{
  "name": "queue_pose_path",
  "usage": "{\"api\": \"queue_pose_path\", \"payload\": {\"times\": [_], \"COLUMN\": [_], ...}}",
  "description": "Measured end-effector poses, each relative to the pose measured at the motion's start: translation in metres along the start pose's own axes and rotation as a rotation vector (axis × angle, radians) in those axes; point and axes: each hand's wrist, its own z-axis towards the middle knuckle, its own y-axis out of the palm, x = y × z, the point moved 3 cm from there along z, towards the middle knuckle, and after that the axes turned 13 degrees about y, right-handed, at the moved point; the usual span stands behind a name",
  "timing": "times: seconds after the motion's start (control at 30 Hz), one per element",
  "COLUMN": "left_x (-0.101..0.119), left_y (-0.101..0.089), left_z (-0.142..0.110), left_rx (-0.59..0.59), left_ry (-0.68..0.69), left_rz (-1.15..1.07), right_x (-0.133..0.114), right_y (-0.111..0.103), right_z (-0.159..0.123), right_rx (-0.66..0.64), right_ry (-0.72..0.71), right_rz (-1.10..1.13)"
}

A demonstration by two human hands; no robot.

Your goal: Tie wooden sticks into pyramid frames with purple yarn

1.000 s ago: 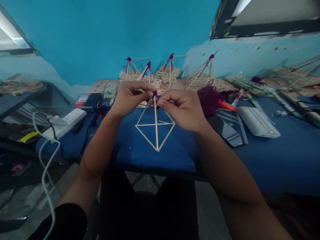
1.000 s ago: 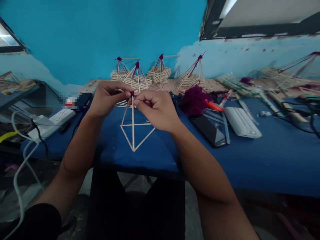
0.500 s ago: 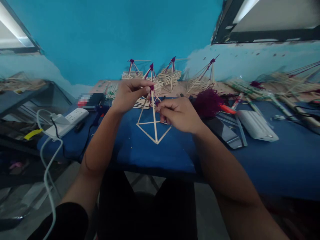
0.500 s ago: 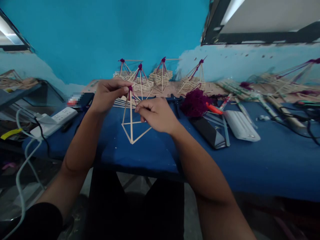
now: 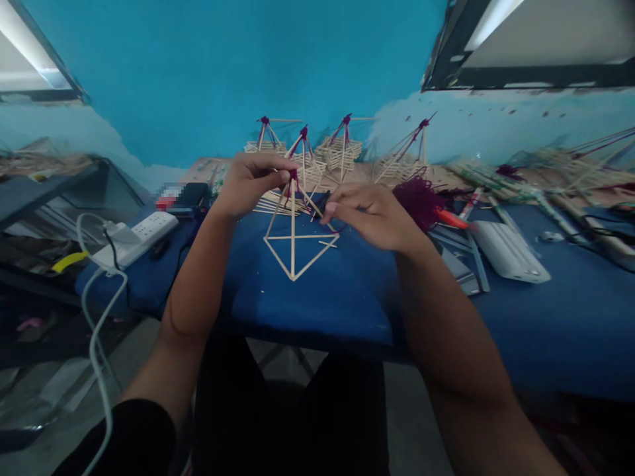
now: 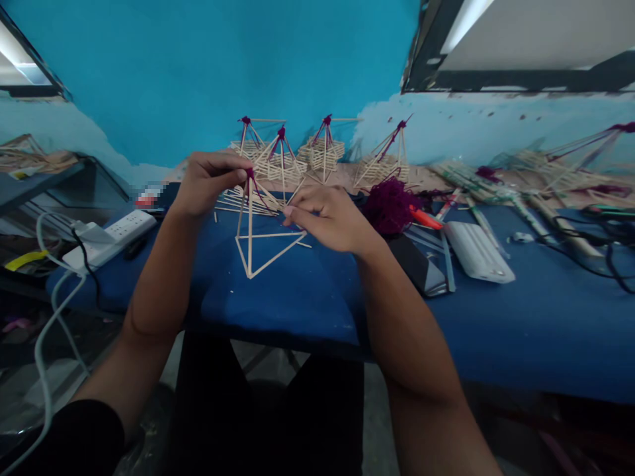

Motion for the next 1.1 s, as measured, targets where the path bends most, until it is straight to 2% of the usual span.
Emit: {"api": "queue_pose_path", "payload": {"times": [0.1, 0.17, 0.4, 0.57, 0.7, 0.8, 0.9, 1.0, 1.1], "left_x": [-0.001, -0.002, -0.003, -0.006, -0.005, -0.004, -0.003, 0.000, 0.005], "left_y": [0.005, 0.009, 0.021, 0.025, 0.025, 0.026, 0.025, 0.029, 0.035], "left_z": [-0.002, -0.003, -0.005, -0.006, -0.006, -0.007, -0.007, -0.009, -0.011], "left_rx": [-0.041, -0.069, -0.154, -0.178, -0.200, -0.222, -0.220, -0.236, -0.266], "left_ry": [-0.002, 0.011, 0.089, 0.093, 0.099, 0.102, 0.052, -0.007, -0.041], "left_rz": [-0.018, -0.038, -0.081, -0.088, -0.121, -0.132, -0.099, -0.065, -0.022], "right_x": [0.008, 0.014, 0.025, 0.029, 0.036, 0.042, 0.048, 0.047, 0.037], "right_y": [-0.001, 0.004, 0.037, 0.050, 0.055, 0.054, 0.044, 0.027, 0.016], "right_z": [0.004, 0.006, 0.008, 0.008, 0.009, 0.012, 0.016, 0.017, 0.014], "right_rx": [0.109, 0.122, -0.199, -0.380, -0.404, -0.310, -0.097, 0.106, 0.240], "right_ry": [0.082, 0.159, 0.442, 0.552, 0.588, 0.597, 0.583, 0.463, 0.298], "right_rz": [0.112, 0.243, 0.734, 0.830, 0.811, 0.781, 0.796, 0.828, 0.827]}}
